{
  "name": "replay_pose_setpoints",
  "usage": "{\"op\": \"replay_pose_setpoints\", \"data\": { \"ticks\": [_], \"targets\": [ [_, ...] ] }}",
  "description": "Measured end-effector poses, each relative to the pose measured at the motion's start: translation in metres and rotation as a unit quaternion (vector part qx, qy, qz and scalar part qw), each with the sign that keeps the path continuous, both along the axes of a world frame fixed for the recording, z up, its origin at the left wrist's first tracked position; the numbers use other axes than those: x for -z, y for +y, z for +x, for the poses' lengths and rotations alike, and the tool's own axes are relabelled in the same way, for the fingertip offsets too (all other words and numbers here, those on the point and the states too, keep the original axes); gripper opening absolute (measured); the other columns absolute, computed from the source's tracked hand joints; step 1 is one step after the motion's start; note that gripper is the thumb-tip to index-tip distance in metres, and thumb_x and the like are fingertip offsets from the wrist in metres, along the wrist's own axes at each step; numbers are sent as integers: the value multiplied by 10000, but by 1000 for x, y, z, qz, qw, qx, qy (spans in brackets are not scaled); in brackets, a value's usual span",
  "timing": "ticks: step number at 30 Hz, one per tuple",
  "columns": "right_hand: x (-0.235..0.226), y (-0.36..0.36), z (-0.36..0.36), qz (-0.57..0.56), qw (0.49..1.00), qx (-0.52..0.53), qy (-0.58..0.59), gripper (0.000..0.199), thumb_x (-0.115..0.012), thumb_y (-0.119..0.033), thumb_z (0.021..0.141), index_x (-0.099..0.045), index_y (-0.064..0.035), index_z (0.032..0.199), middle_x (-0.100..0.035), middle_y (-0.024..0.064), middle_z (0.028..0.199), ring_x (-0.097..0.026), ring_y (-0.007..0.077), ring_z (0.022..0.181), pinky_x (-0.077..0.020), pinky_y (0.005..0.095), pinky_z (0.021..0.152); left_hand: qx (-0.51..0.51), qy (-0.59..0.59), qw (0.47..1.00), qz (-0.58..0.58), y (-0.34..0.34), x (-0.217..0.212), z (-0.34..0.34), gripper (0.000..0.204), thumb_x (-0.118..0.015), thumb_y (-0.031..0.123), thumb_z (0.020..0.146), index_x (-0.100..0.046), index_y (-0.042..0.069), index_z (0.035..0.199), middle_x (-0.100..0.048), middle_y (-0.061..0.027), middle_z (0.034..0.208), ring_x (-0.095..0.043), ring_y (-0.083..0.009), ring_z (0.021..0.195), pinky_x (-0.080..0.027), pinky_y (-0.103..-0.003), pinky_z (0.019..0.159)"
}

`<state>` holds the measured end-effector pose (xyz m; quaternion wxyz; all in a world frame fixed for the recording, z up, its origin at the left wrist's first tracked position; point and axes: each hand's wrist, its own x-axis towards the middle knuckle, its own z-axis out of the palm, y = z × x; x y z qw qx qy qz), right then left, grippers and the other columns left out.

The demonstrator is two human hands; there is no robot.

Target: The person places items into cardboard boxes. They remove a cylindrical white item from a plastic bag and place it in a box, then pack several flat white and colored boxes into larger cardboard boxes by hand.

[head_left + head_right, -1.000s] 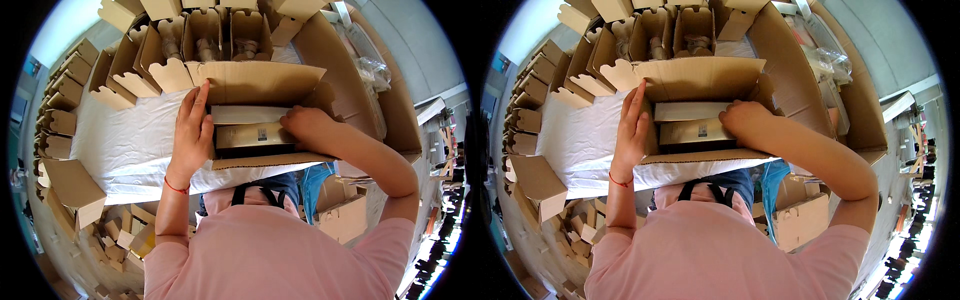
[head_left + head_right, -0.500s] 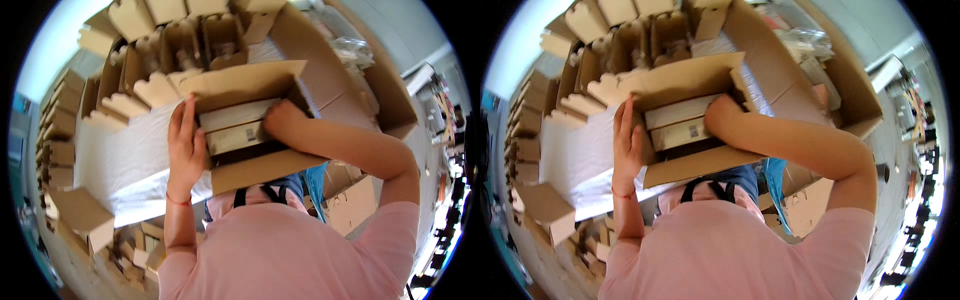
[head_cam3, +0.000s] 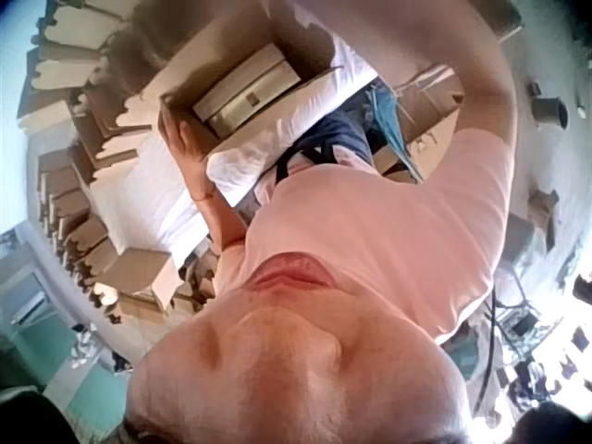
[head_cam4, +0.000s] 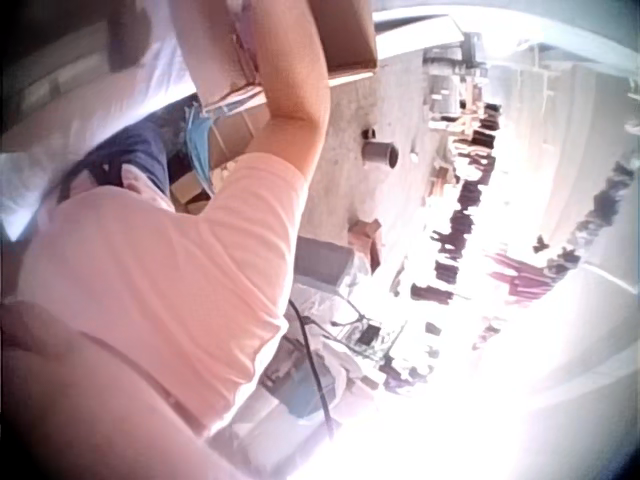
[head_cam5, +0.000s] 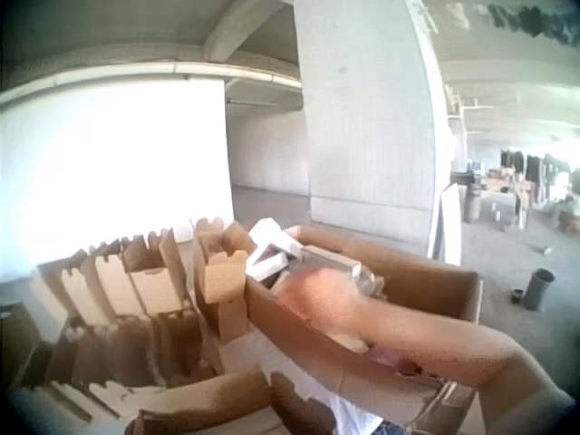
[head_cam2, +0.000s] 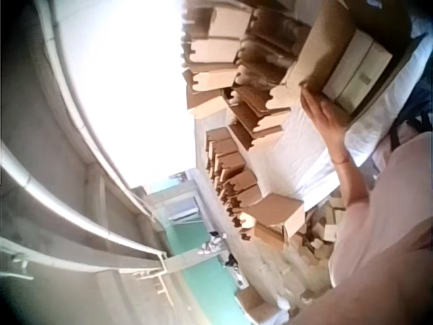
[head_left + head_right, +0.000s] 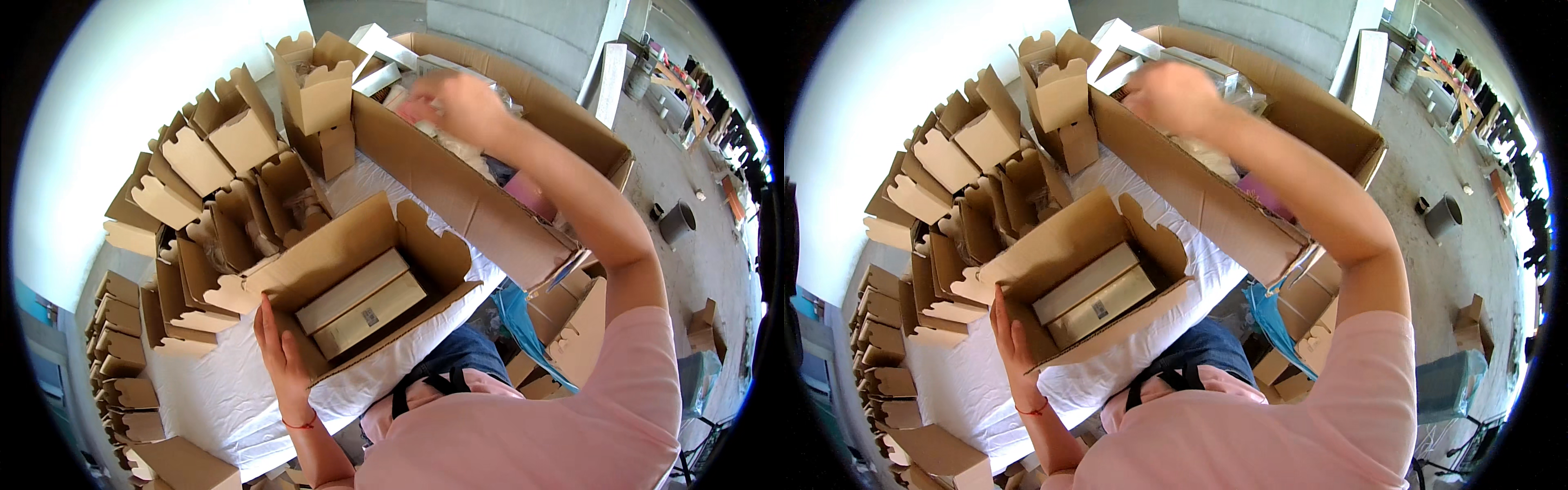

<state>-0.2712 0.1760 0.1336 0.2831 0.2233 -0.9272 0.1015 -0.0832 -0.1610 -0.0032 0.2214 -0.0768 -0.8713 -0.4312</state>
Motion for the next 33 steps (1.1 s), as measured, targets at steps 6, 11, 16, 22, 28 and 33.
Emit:
{"op": "replay_pose_setpoints", "data": {
  "ticks": [6, 11, 16, 22, 28, 33],
  "targets": [
    [39, 143, -125, -97, 960, 242, -102, 468, -627, -345, 754, -605, -44, 1112, -626, 177, 1088, -573, 329, 1051, -447, 386, 926, -9, -13, 1000, 9, 5, -1, -2, 526, -350, 86, 874, -347, 7, 1394, -375, -191, 1378, -328, -314, 1297, -216, -363, 1084],
    [73, 161, -159, -111, 929, 333, -115, 699, -653, -428, 761, -453, -33, 1301, -563, 182, 1220, -491, 344, 1178, -372, 411, 1014, -19, -25, 999, 25, 5, 3, -3, 531, -345, 101, 875, -339, -7, 1395, -358, -184, 1400, -307, -298, 1315, -195, -358, 1095],
    [95, 165, -172, -170, 906, 372, -106, 706, -680, -484, 745, -484, -30, 1248, -579, 185, 1189, -523, 334, 1147, -435, 424, 943, -12, -26, 999, 42, 5, 4, -8, 506, -330, 184, 932, -330, -28, 1392, -349, -175, 1414, -292, -291, 1326, -176, -368, 1101],
    [85, 151, -160, -142, 894, 366, -215, 684, -723, -466, 706, -545, -22, 1196, -616, 169, 1122, -583, 316, 1057, -475, 410, 878, -15, -24, 999, 38, 10, -1, -7, 510, -326, 238, 958, -330, -35, 1389, -356, -174, 1413, -287, -291, 1329, -176, -379, 1102],
    [60, 150, -151, -172, 944, 277, -45, 698, -768, -465, 661, -570, -23, 1164, -657, 158, 1013, -632, 306, 934, -498, 389, 821, -16, -26, 999, 13, 1, 2, -5, 505, -335, 197, 936, -336, -28, 1388, -355, -166, 1419, -283, -295, 1333, -174, -372, 1107],
    [-13, 134, -125, -223, 969, 20, -102, 688, -706, -454, 767, -513, 1, 1247, -630, 77, 1017, -594, 163, 930, -463, 285, 820, -19, -39, 999, 19, 7, -13, -2, 513, -342, 124, 900, -335, -6, 1396, -361, -159, 1414, -317, -297, 1316, -195, -363, 1101]
  ]
}}
